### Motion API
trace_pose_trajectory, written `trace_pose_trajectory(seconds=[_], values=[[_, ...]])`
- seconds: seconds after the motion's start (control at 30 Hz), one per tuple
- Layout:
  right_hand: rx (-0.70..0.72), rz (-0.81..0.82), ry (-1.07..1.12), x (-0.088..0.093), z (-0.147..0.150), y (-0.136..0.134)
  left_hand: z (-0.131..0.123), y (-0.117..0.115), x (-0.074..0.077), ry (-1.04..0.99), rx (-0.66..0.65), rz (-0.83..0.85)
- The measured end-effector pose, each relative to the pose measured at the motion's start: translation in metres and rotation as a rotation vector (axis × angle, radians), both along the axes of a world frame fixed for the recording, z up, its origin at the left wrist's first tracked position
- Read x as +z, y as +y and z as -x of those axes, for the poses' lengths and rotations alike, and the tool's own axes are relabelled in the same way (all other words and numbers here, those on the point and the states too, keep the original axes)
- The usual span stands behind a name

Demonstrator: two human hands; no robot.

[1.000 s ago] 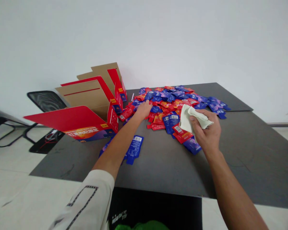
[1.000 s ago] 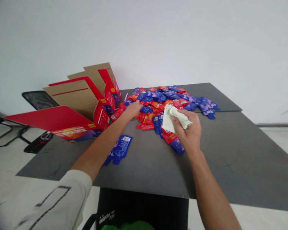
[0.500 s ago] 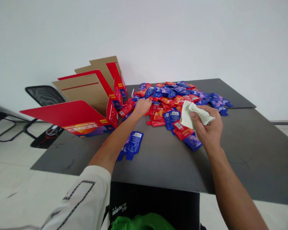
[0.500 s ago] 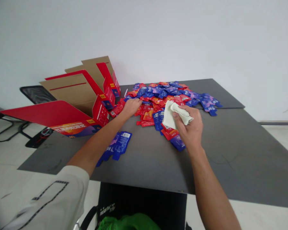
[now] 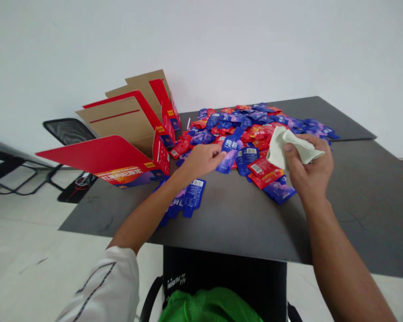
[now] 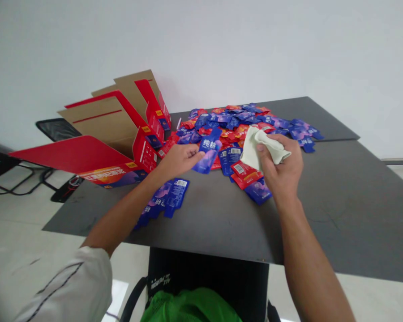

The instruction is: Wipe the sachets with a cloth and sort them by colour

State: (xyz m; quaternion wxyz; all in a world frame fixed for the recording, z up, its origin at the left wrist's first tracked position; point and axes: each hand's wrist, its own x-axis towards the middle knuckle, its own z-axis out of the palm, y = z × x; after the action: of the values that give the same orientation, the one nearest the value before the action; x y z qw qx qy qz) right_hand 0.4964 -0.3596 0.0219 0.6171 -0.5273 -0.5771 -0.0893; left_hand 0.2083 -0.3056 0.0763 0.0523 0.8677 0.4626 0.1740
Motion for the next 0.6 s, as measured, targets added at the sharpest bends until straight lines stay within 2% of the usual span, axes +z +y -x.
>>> trace_pose_trajectory(seconds=[0.07,0.13,0.23,0.33,0.47,0.6], values=[[-0.007,0.004,0.009,-0.002,-0.001,0.001,-0.008,-0.04,-0.006,-0.112,-0.157,0.298],[-0.007,0.014,0.011,-0.003,-0.001,0.002,-0.012,-0.074,-0.016,-0.177,-0.258,0.613],[0.012,0.022,0.0,-0.004,0.0,0.003,-0.012,-0.106,-0.034,-0.179,-0.279,0.874],[0.019,0.048,-0.022,-0.005,0.002,0.004,-0.006,-0.12,-0.046,-0.154,-0.176,0.866],[0.053,0.066,-0.024,-0.007,0.004,0.004,0.0,-0.128,-0.054,-0.035,-0.044,0.713],[0.073,0.082,-0.031,-0.009,0.006,0.005,0.001,-0.132,-0.059,0.116,0.013,0.557]])
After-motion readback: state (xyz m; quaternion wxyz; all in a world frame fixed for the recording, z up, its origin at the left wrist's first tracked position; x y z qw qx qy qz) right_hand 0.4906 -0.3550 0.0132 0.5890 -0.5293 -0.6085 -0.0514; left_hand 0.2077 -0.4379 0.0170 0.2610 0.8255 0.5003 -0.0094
